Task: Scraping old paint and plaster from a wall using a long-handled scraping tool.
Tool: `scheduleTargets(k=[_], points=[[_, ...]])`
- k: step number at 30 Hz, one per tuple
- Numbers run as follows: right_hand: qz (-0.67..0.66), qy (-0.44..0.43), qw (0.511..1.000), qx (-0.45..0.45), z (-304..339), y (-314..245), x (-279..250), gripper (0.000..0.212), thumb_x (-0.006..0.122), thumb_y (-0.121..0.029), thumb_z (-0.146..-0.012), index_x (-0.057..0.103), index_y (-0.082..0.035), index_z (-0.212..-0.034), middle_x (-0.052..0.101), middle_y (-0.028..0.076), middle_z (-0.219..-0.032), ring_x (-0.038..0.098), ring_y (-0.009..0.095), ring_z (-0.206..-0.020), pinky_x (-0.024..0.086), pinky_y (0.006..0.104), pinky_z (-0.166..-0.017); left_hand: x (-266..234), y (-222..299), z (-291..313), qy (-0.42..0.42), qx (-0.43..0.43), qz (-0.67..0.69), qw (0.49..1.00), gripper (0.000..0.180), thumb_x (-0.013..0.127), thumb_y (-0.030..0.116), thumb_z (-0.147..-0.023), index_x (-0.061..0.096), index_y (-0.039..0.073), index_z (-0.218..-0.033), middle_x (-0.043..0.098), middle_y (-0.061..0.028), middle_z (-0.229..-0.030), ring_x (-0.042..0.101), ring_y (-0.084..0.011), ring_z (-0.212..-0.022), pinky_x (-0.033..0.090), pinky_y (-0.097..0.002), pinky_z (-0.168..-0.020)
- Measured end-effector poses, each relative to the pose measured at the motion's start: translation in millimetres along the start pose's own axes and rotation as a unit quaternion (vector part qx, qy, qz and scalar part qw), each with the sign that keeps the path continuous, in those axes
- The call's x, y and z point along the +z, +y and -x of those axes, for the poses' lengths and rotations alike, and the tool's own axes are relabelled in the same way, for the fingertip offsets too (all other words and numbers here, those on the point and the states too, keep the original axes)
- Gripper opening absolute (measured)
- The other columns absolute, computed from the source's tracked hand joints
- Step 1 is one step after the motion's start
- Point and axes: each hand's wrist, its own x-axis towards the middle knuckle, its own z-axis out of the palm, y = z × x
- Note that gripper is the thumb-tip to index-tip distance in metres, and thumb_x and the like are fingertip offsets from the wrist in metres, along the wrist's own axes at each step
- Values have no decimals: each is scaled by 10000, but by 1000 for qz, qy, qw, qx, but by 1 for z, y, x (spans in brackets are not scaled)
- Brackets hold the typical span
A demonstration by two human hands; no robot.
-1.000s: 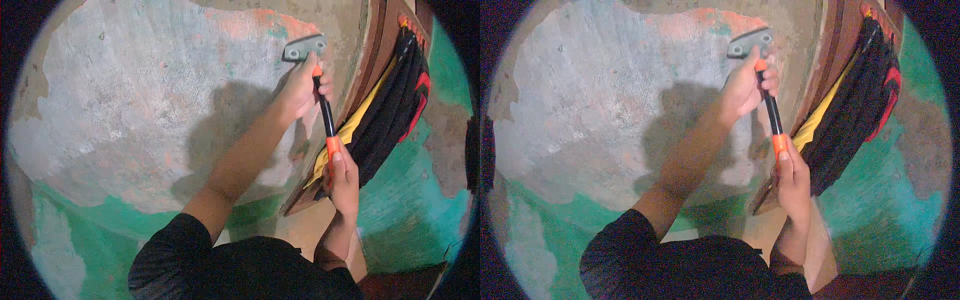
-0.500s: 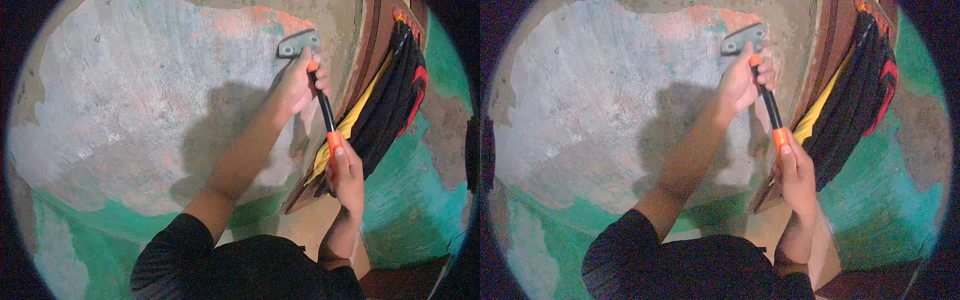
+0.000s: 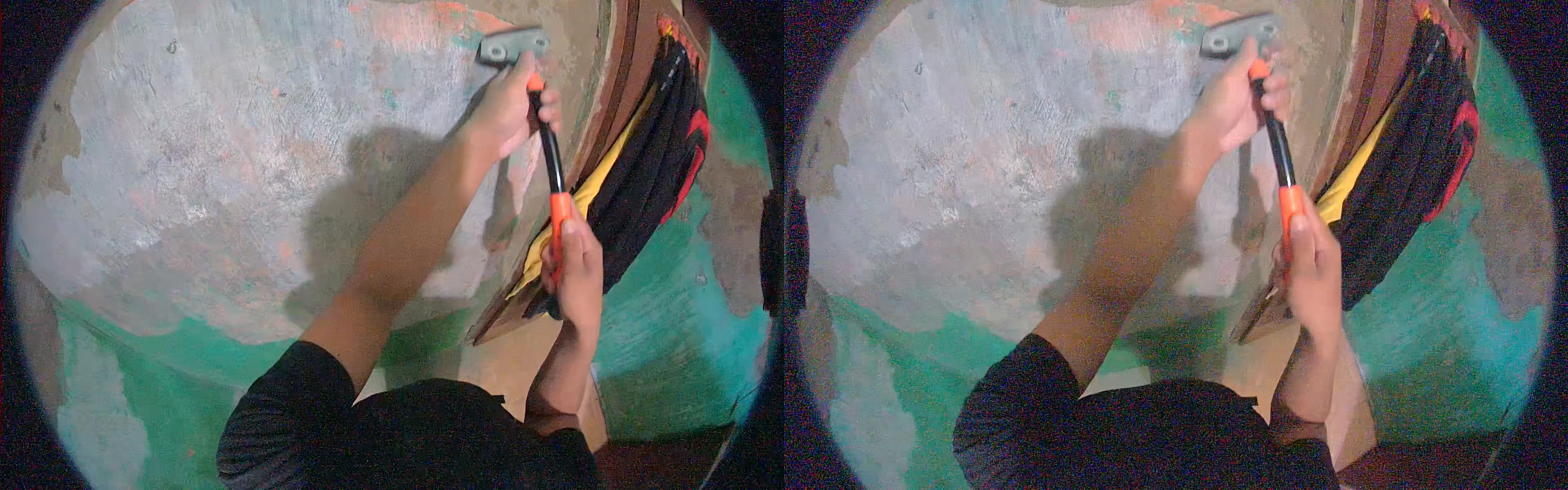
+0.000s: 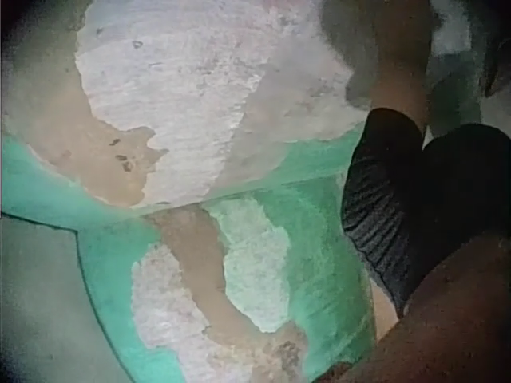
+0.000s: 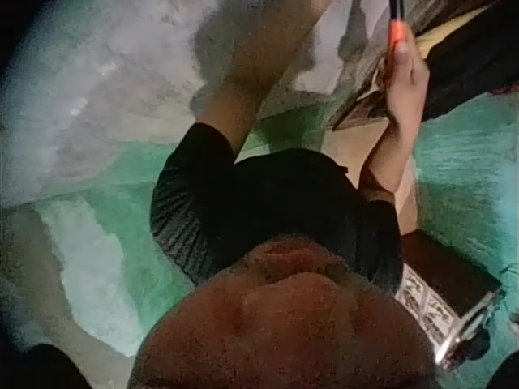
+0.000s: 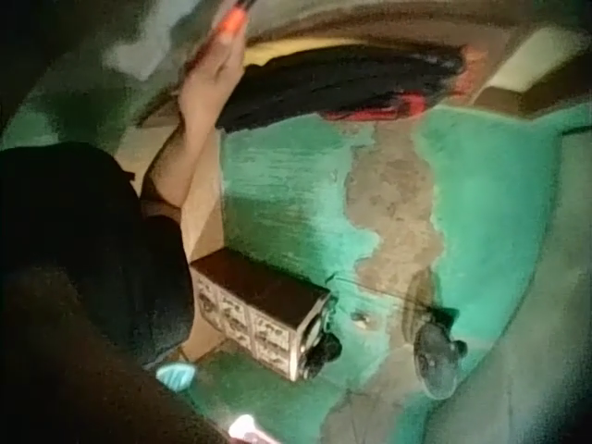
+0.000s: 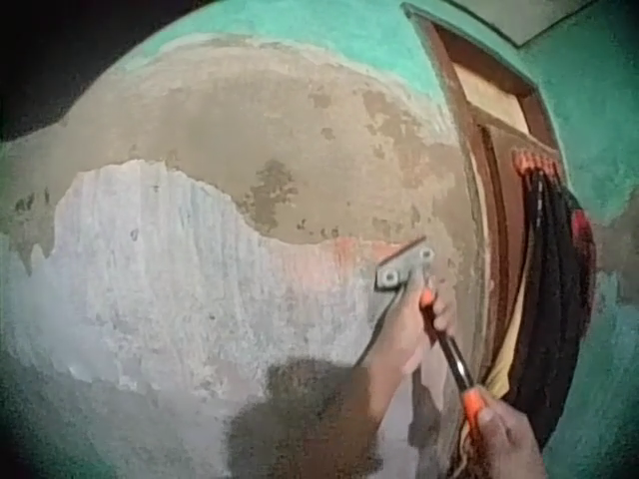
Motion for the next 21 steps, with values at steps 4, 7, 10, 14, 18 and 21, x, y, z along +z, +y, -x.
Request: scheduleTargets(k=[4, 7, 10, 14, 18, 21], points=[[18, 3, 1000, -15, -2, 14, -3, 493, 424, -377, -1034, 471, -78, -1424, 427, -58, -640, 395, 41, -506, 337, 214, -452, 4, -3, 10, 6, 10, -8, 1000, 437, 366, 533, -1017, 479, 136, -1162, 418, 16, -729, 426, -125, -629, 410, -330, -645], [32, -39, 998, 30, 16, 45, -3, 507, 409, -409, -1037, 475, -84, -1420, 422, -64, -627, 402, 44, -504, 338, 217, -445, -24, -27, 40, -18, 7, 20, 1000, 365, 411, 486, -1020, 466, 125, -1015, 427, -6, -713, 459, -156, -604, 454, -377, -605], [2, -63, 995, 78, 47, 92, 0, 517, 408, -396, -1038, 423, -94, -1457, 432, -48, -611, 424, 52, -493, 364, 220, -438, -42, -68, 87, 89, -38, 39, 995, 450, 362, 552, -1010, 448, 126, -894, 431, 0, -690, 449, -158, -573, 446, -370, -586], [-60, -79, 983, 152, 82, 139, 14, 513, 408, -366, -1042, 376, -110, -1486, 451, -32, -635, 419, 62, -487, 386, 224, -446, -81, -108, 144, 121, -148, -4, 982, 541, 297, 562, -1019, 413, 116, -735, 410, -4, -611, 436, -171, -549, 433, -353, -576], [-84, -101, 975, 181, 106, 169, 33, 564, 392, -448, -1031, 385, -94, -1470, 455, -2, -640, 436, 91, -486, 387, 228, -463, -79, -114, 184, 183, -119, -87, 972, 542, 298, 562, -1020, 397, 118, -724, 398, 0, -606, 426, -169, -527, 426, -344, -575], [-78, -106, 974, 184, 119, 182, 50, 535, 387, -405, -1039, 379, -95, -1476, 453, -3, -638, 439, 95, -482, 397, 236, -470, -87, -116, 213, 208, -95, -67, 971, 506, 329, 565, -1015, 454, 91, -888, 410, -5, -635, 425, -153, -528, 426, -339, -566]])
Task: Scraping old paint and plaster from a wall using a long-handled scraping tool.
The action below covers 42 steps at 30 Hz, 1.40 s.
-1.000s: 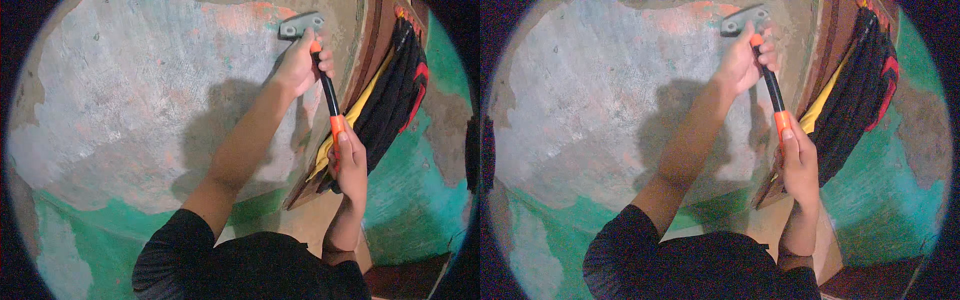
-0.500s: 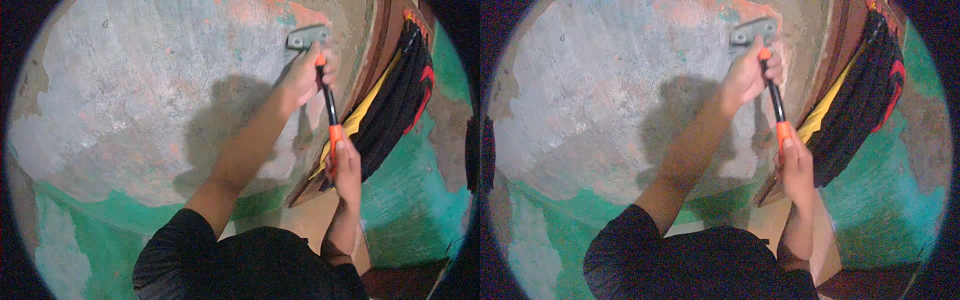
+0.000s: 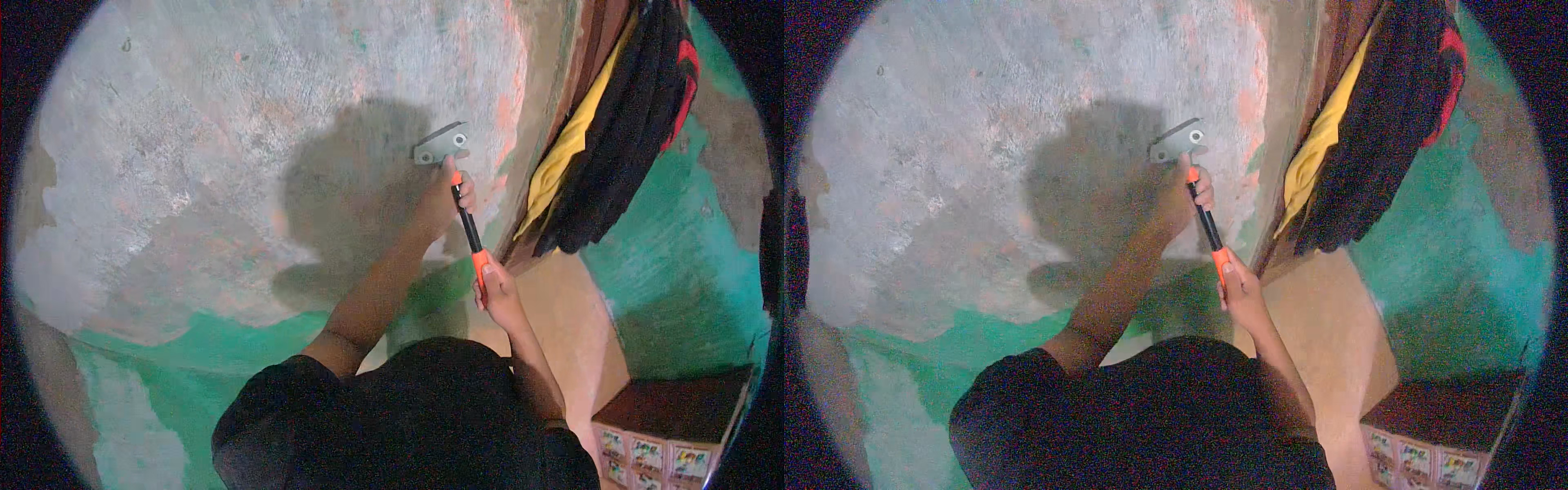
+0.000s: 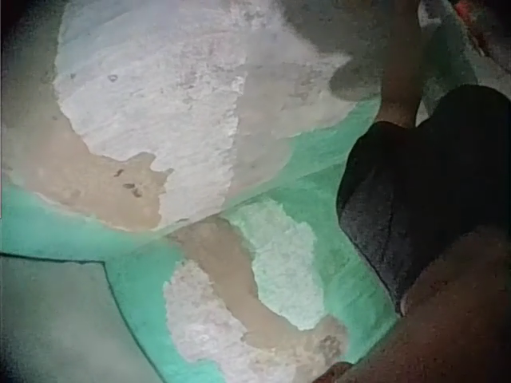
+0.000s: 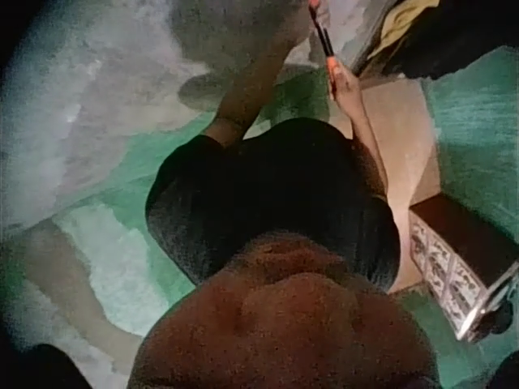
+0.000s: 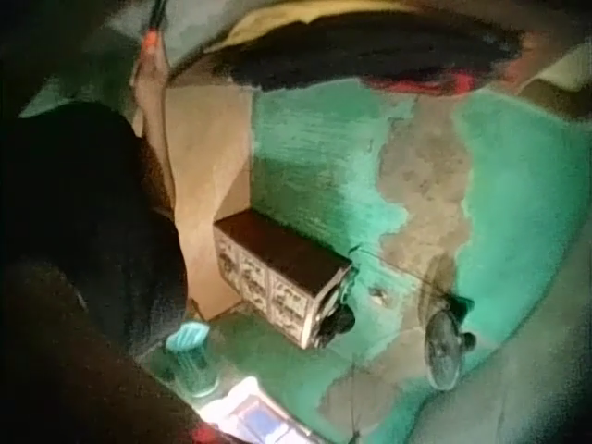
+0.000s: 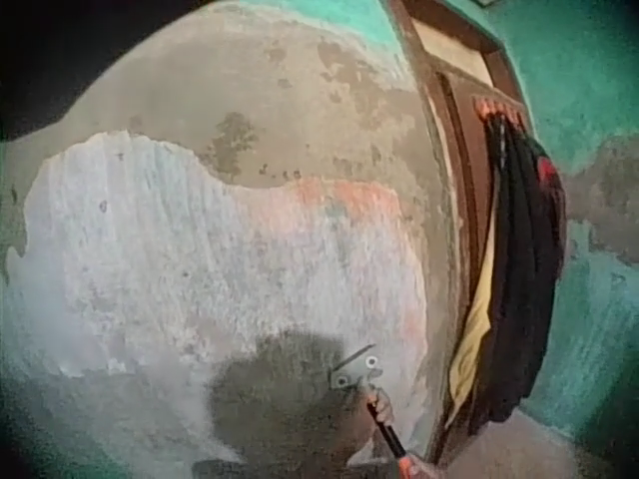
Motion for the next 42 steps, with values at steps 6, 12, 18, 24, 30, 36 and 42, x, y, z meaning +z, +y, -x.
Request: scheduleTargets(k=[6, 12, 18, 24, 30, 36, 42], points=[[-25, -17, 997, 67, 26, 22, 57, 511, 403, -356, -1042, 353, -136, -1500, 489, 10, -646, 469, 105, -487, 414, 248, -480, -39, 7, 53, 36, -73, 45, 996, 442, 345, 515, -1031, 430, 128, -1226, 393, 0, -655, 410, -125, -532, 404, -318, -527], [-78, 36, 991, 103, 64, 40, 148, 498, 445, -355, -1035, 404, -130, -1477, 473, -21, -621, 445, 80, -485, 385, 240, -460, -75, 39, 123, 46, -94, 21, 994, 390, 371, 476, -1037, 450, 127, -1191, 376, 3, -677, 400, -127, -542, 393, -312, -541], [-31, 115, 987, 109, 122, 73, 238, 626, 612, -240, -961, 327, -145, -1510, 492, -12, -681, 451, 72, -542, 388, 245, -498, -126, 26, 201, 144, -183, 14, 972, 408, 384, 459, -1037, 443, 92, -1205, 373, -3, -704, 389, -133, -575, 389, -311, -556], [19, 187, 978, 87, 171, 89, 291, 599, 641, -170, -928, 381, -119, -1465, 579, 40, -757, 520, 108, -649, 441, 272, -610, -165, 19, 260, 184, -251, 52, 949, 369, 397, 443, -1037, 429, 79, -1087, 373, -10, -695, 397, -146, -589, 408, -342, -585], [60, 160, 979, 106, 224, 72, 346, 411, 573, -152, -969, 494, -86, -1366, 572, 23, -757, 494, 68, -613, 403, 233, -536, -168, 48, 330, 165, -258, 52, 951, 320, 417, 414, -1037, 397, 100, -1095, 411, -27, -726, 428, -162, -604, 427, -362, -605], [56, 224, 969, 91, 259, 108, 399, 375, 568, -209, -972, 543, -46, -1310, 634, 118, -873, 592, 165, -747, 490, 314, -702, -171, 63, 386, 161, -294, 31, 942, 297, 454, 400, -1027, 434, 120, -1124, 434, -33, -741, 454, -184, -652, 438, -379, -661], [-22, 266, 952, 151, 269, 139, 442, 385, 557, -259, -987, 555, -41, -1306, 550, 24, -762, 523, 101, -656, 445, 261, -598, -202, 45, 405, 102, -357, 33, 928, 313, 525, 301, -1002, 423, 132, -1245, 469, -68, -791, 503, -224, -682, 462, -424, -691]])
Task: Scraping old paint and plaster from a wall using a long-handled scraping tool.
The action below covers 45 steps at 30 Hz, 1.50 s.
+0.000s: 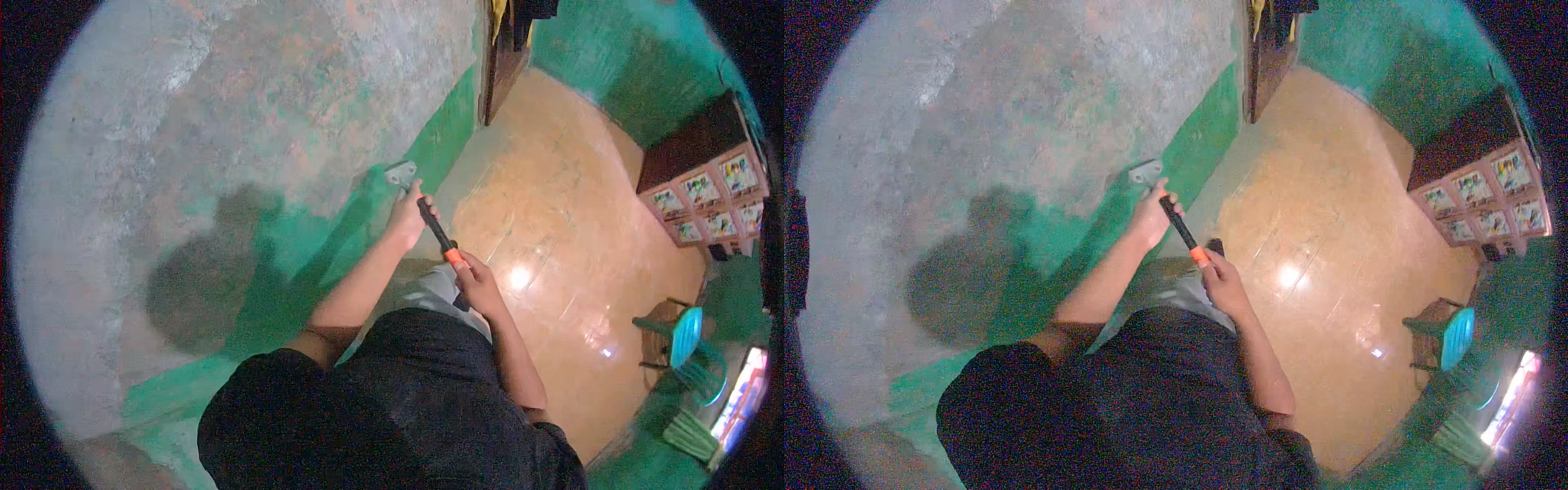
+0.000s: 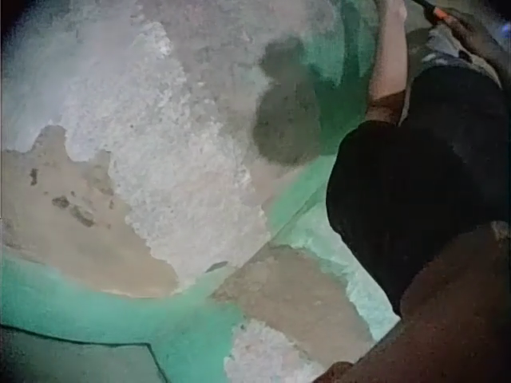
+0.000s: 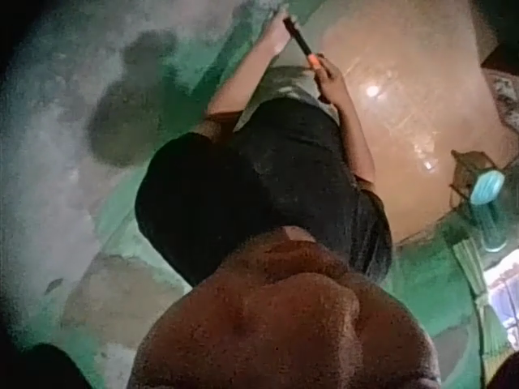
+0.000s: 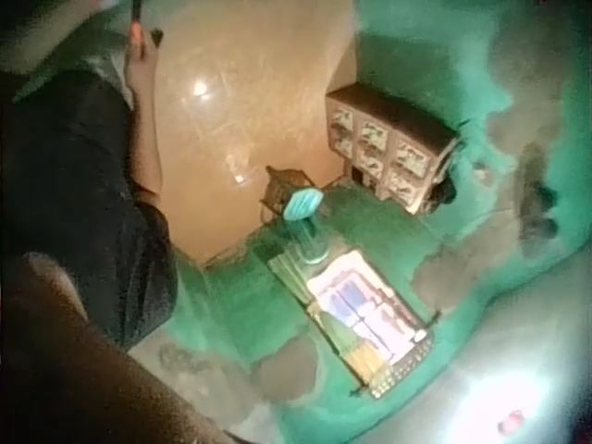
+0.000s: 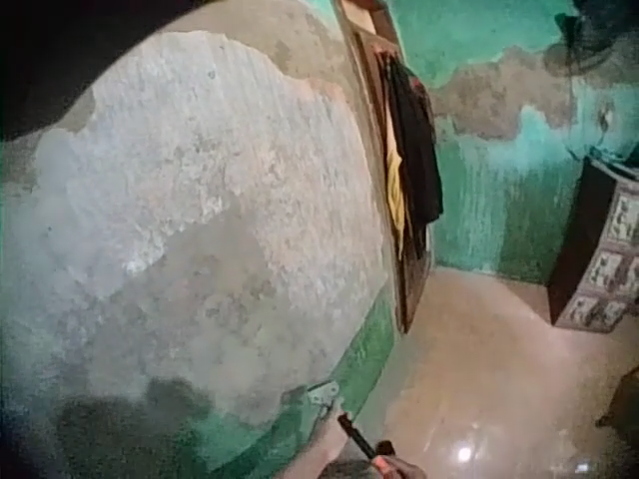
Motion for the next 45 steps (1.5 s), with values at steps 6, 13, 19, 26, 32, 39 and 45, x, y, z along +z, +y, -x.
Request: scheduleTargets(k=[6, 13, 19, 26, 32, 39, 45], points=[[-144, -4, 987, 72, 3, 4, 16, 402, 519, -288, -1005, 546, -53, -1331, 440, -57, -656, 420, 52, -539, 332, 226, -469, -16, -12, -14, 23, -52, -28, 998, 324, 542, 297, -994, 419, 138, -1248, 487, -72, -811, 523, -245, -711, 477, -458, -710], [-135, -3, 988, 77, -18, 42, 43, 428, 474, -334, -1022, 513, -76, -1361, 437, -44, -666, 413, 62, -540, 351, 229, -480, -43, -27, -39, 16, -75, -13, 997, 363, 489, 442, -999, 472, 151, -1214, 491, -58, -803, 513, -225, -715, 456, -419, -705], [-152, 18, 987, 43, -33, 90, 69, 405, 454, -303, -1029, 539, -66, -1347, 533, -26, -748, 472, 68, -603, 395, 236, -533, -62, -37, -46, 64, -83, -22, 994, 458, 370, 544, -1009, 465, 172, -1259, 489, -40, -771, 498, -192, -648, 436, -369, -630], [-147, 40, 986, 71, -34, 121, 95, 421, 490, -302, -1018, 557, -2, -1306, 650, 82, -1009, 587, 170, -960, 458, 308, -906, -80, -51, -50, 95, -101, -59, 989, 449, 297, 518, -1036, 484, 172, -1255, 425, 0, -690, 383, -130, -552, 383, -334, -567], [-186, 68, 979, 50, -48, 152, 122, 428, 484, -310, -1015, 563, 5, -1295, 657, 98, -1056, 593, 165, -972, 459, 303, -891, -99, -61, -58, 92, -71, -99, 988, 473, 318, 528, -1031, 469, 154, -1277, 396, 13, -678, 357, -101, -527, 369, -295, -539], [-232, 94, 967, 47, -48, 154, 143, 406, 483, -280, -1018, 569, 15, -1283, 609, 38, -926, 539, 120, -805, 464, 282, -736, -100, -58, -61, 97, -84, -138, 982, 468, 326, 531, -1028, 440, 146, -1267, 364, 24, -618, 339, -107, -489, 342, -285, -516], [-248, 87, 962, 75, -46, 140, 132, 390, 483, -270, -1020, 581, 13, -1269, 547, -22, -812, 478, 75, -694, 422, 243, -621, -97, -58, -58, 99, -90, -109, 985, 450, 335, 508, -1035, 465, 135, -1251, 383, 28, -621, 344, -98, -480, 347, -274, -494]])
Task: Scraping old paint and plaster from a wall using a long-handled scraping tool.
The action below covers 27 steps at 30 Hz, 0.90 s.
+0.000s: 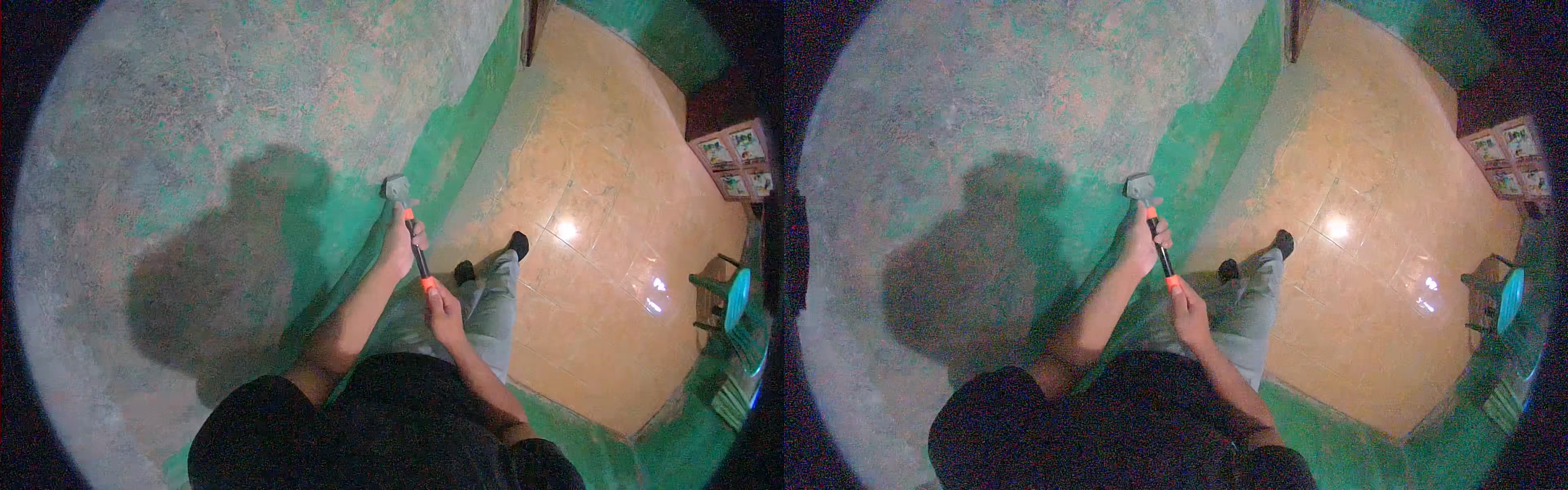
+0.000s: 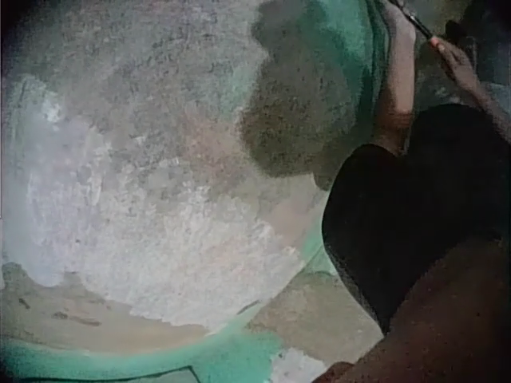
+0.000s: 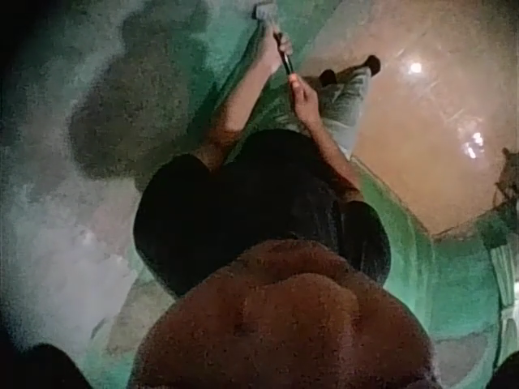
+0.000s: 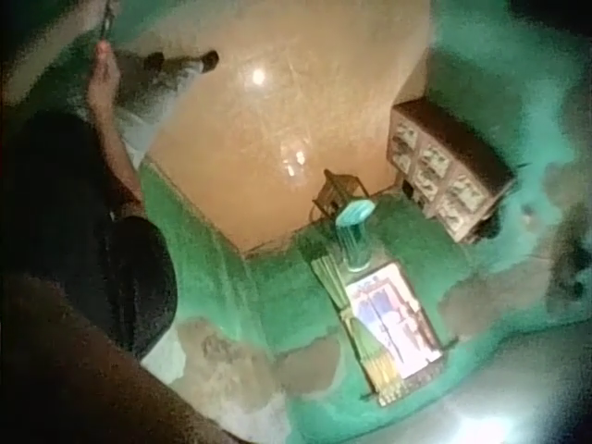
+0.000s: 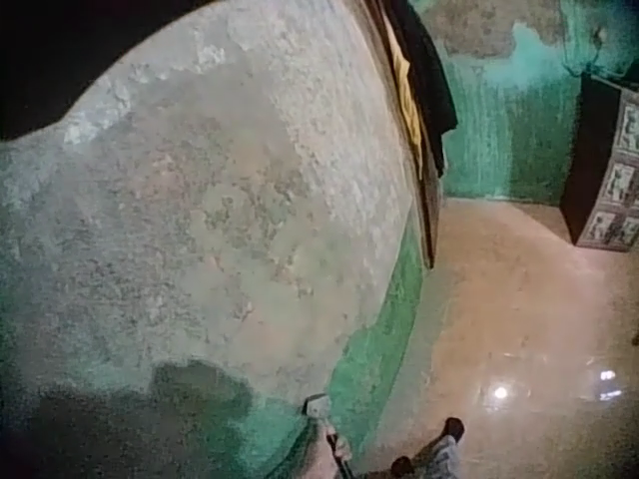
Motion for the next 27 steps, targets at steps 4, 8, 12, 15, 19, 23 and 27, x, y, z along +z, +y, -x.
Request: scheduleTargets(k=[4, 8, 12, 15, 19, 23, 27], points=[[-9, -9, 999, 38, 1, -10, -2, 375, 477, -261, -1027, 566, -25, -1304, 482, -49, -728, 428, 52, -600, 370, 223, -535, 2, 1, -5, 0, 8, -21, 1000, 449, 330, 510, -1035, 461, 138, -1251, 382, 27, -621, 344, -98, -480, 350, -279, -499], [43, -4, 999, 18, 0, -17, -5, 367, 512, -264, -1014, 586, -12, -1271, 507, -34, -747, 437, 60, -630, 388, 238, -562, -1, -1, -5, -7, -5, 14, 1000, 463, 335, 529, -1027, 454, 144, -1255, 377, 25, -624, 345, -98, -491, 352, -285, -510], [2, 2, 999, 36, -1, -29, -2, 368, 509, -263, -1015, 584, -13, -1274, 510, -33, -744, 440, 57, -634, 386, 237, -559, -3, 0, -15, -30, -8, 9, 999, 478, 328, 545, -1022, 444, 156, -1274, 389, 20, -651, 353, -99, -509, 354, -285, -527], [-7, -13, 999, 50, -5, -14, -4, 377, 485, -256, -1026, 560, -30, -1319, 443, -68, -707, 395, 36, -572, 345, 203, -516, -9, -2, -13, -25, -18, 14, 999, 487, 318, 549, -1024, 441, 150, -1273, 397, 15, -668, 354, -104, -513, 355, -286, -535], [44, 8, 997, -60, -11, 7, -4, 386, 474, -270, -1029, 554, -40, -1328, 455, -60, -728, 414, 48, -579, 357, 218, -512, -4, 0, -14, -9, -31, 11, 999, 503, 314, 566, -1018, 441, 148, -1267, 386, 18, -652, 352, -111, -510, 355, -288, -537], [36, -9, 999, 27, -10, -14, -11, 400, 510, -265, -1010, 569, 13, -1292, 640, 60, -921, 564, 125, -859, 471, 290, -798, -3, 0, -14, -26, -18, 14, 999, 507, 304, 575, -1017, 444, 149, -1254, 369, 24, -631, 352, -114, -506, 357, -292, -535], [33, -2, 999, 16, -13, 1, -11, 405, 515, -261, -1008, 561, 19, -1297, 658, 77, -928, 583, 140, -857, 481, 307, -796, -7, -4, -14, -7, -15, 7, 1000, 501, 303, 571, -1019, 447, 147, -1244, 365, 27, -629, 357, -113, -510, 367, -297, -546]])
